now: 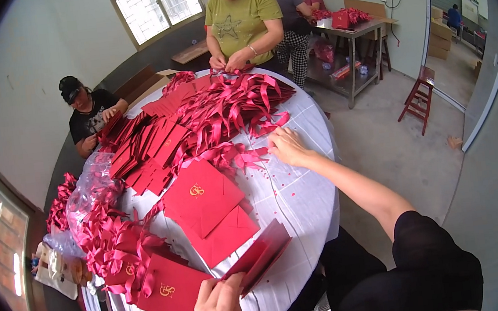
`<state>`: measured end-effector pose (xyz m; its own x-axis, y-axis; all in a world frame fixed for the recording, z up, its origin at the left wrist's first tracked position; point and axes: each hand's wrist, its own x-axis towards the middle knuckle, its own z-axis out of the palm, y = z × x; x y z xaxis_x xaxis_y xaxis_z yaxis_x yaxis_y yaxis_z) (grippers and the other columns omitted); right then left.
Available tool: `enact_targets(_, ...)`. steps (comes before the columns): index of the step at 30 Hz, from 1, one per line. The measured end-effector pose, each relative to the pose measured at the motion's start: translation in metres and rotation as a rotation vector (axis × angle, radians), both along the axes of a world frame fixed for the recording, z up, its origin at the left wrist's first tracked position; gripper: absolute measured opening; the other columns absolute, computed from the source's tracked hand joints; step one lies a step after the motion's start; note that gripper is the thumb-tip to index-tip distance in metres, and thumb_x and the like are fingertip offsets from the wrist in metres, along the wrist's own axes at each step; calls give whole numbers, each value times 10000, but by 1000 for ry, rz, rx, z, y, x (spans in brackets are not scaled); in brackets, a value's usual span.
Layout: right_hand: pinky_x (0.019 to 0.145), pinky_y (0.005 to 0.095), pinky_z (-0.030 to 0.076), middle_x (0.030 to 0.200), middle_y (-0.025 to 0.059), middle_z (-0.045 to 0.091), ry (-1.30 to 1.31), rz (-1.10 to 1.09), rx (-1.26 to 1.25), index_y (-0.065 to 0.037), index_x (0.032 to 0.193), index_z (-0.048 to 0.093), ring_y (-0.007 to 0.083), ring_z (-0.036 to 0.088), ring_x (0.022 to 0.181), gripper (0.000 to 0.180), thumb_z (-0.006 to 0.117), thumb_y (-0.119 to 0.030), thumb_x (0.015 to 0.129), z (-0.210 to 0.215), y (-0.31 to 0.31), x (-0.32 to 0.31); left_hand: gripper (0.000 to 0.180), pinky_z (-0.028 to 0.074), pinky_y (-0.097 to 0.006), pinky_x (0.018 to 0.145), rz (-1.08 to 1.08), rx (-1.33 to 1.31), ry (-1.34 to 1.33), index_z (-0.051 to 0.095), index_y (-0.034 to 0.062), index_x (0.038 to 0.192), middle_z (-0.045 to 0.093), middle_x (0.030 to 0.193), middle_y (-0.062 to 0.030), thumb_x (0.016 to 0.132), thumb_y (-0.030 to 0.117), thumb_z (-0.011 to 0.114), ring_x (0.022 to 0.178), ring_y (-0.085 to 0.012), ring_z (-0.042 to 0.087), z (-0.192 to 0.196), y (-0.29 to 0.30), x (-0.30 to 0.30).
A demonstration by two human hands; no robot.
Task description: The person assembles gift bags by hand by threading ribbon handles through the slits of each bag, folding the bags, and stacking them on the table.
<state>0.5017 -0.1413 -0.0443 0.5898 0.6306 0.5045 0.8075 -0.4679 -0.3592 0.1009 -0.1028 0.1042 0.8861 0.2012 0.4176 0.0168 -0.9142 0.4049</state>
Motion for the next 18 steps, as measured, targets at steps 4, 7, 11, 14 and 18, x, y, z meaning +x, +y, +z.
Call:
enact_targets(4,744,459,460,896,148,625,-60,134,51,-58,915,577,339,594,871,162,652,-170,825,10,-11,-5,175,451,-374,701,187,-133,-69,619,37,1015,626,847,-97,847,5,580,790,-262,582,-5,5,1)
enact_targets(7,574,439,452,694,169,608,134,229,231,-4,924,523,338,610,625,142,606,-108,872,45,-29,-36,207,457,-380,641,185,-71,-126,584,-11,944,575,764,-140,754,-67,643,715,-313,584,-11,15,4)
enact_targets(11,502,296,447,679,73,594,418,335,348,-15,949,555,117,564,573,70,567,-63,901,83,-57,-59,193,459,-378,582,56,35,-147,569,9,950,609,775,-117,777,-50,632,671,-291,541,-17,26,24)
enact_targets(14,498,257,456,735,29,607,758,588,516,-25,980,587,69,560,605,84,558,-77,920,112,-62,-84,198,458,-386,597,76,24,-156,568,4,956,607,775,-123,776,-55,626,676,-298,539,-16,28,23)
enact_targets(18,648,257,522,877,69,645,1086,867,494,21,1096,593,105,618,737,202,561,-53,912,133,-70,-110,209,457,-392,620,114,-51,-170,562,-10,976,601,799,-140,781,-73,602,703,-311,538,-19,33,23)
